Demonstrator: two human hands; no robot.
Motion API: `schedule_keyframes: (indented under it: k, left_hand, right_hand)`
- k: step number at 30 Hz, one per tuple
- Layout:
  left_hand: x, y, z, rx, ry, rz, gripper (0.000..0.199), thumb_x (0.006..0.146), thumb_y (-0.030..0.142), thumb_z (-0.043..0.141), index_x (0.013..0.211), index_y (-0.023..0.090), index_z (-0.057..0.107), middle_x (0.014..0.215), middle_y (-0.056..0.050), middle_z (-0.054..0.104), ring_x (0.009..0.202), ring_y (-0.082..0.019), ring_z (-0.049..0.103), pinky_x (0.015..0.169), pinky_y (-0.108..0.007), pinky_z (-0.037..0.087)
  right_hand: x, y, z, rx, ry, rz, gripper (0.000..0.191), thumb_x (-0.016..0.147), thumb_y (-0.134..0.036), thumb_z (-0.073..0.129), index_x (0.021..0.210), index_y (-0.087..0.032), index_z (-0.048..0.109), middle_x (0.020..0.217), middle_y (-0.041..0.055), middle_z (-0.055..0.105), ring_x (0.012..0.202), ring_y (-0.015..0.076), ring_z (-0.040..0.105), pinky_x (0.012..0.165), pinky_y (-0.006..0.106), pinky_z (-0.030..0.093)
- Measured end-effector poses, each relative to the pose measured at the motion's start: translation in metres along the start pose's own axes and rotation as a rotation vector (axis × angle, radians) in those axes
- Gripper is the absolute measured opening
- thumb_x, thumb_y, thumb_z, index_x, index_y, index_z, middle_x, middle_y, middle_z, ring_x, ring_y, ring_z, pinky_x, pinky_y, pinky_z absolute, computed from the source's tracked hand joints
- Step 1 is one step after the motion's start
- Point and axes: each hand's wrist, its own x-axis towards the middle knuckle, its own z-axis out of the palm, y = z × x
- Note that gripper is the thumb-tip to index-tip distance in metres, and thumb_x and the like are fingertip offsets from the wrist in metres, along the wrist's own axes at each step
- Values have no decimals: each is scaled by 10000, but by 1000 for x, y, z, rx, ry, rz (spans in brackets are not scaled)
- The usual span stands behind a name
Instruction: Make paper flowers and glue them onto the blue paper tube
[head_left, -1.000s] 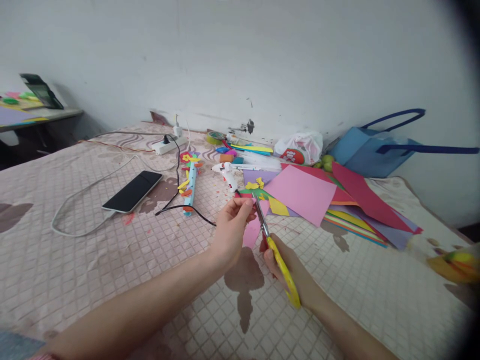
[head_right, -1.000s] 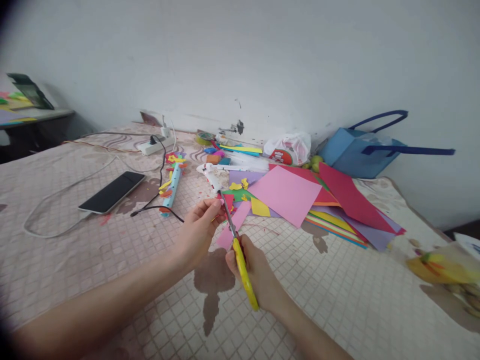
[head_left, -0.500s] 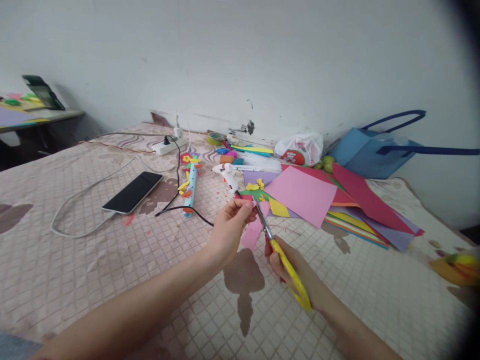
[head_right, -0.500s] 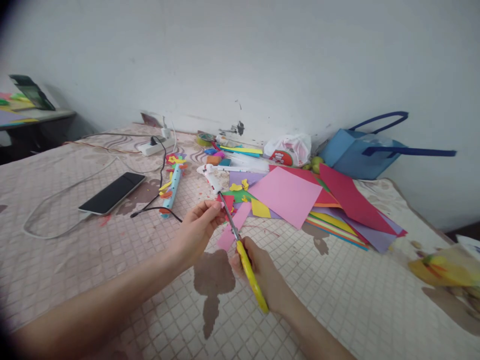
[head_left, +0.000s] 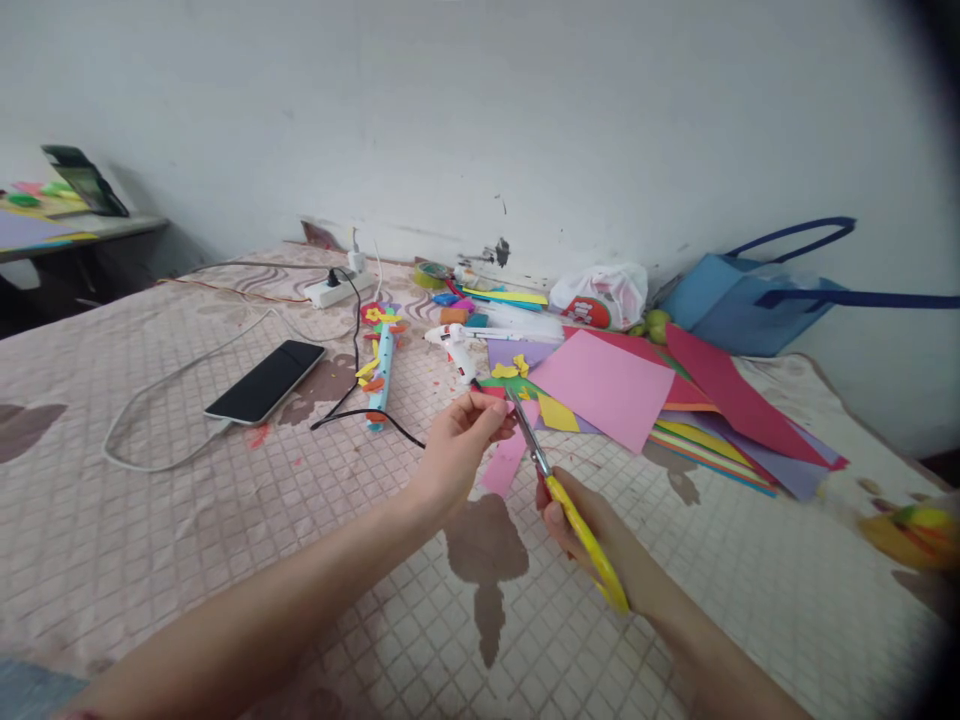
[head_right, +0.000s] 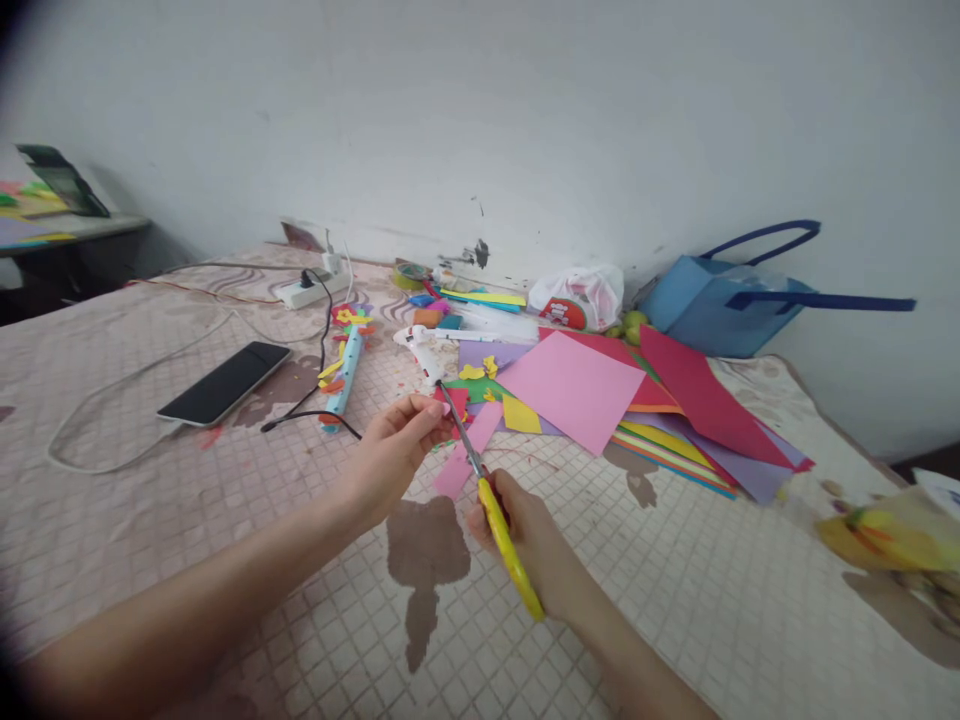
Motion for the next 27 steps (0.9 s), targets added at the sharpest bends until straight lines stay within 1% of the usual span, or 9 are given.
schedule_keyframes:
  k: [9,14,18,23,27]
  left_hand:
    - [2,2,-1,14,-14,1,150,761,270,644,742,133,587,734,-14,603,704,-105,564,737,-272,442]
    - [2,2,-1,10,-13,-4,144,761,266,644,739,136,587,732,-12,601,699,-103,565,733,-266,444]
    - [2,2,-2,16,-21,-4,142,768,265,639,749,134,587,738,-12,599,705,-101,564,735,-263,446]
    - [3,2,-4,11,-47,-10,165,758,284,660,748,137,586,733,-8,597,705,-100,560,743,-262,448]
    - [4,3,-5,13,-69,-22,183,743,290,679,737,137,579,741,-11,604,695,-98,563,746,-264,447]
  right_hand:
    - [-1,-7,-3,-34,1,11,365,796,-563,447,709,-224,343,610,-43,391,505,97,340,423,220,288]
    - [-1,-8,-3,-20,-10,26,354,798,-546,456,701,-227,338,576,-57,362,470,85,304,399,213,263]
    - [-1,-9,-3,8,-10,30,361,782,-541,481,695,-226,327,596,-52,362,483,84,306,397,208,263]
    - [-1,-7,-4,25,-21,53,327,799,-497,476,699,-225,326,593,-58,343,494,86,294,401,206,249]
    - [-2,-7,-5,41,-36,53,328,796,-495,469,691,-227,313,582,-62,342,496,88,292,408,209,255]
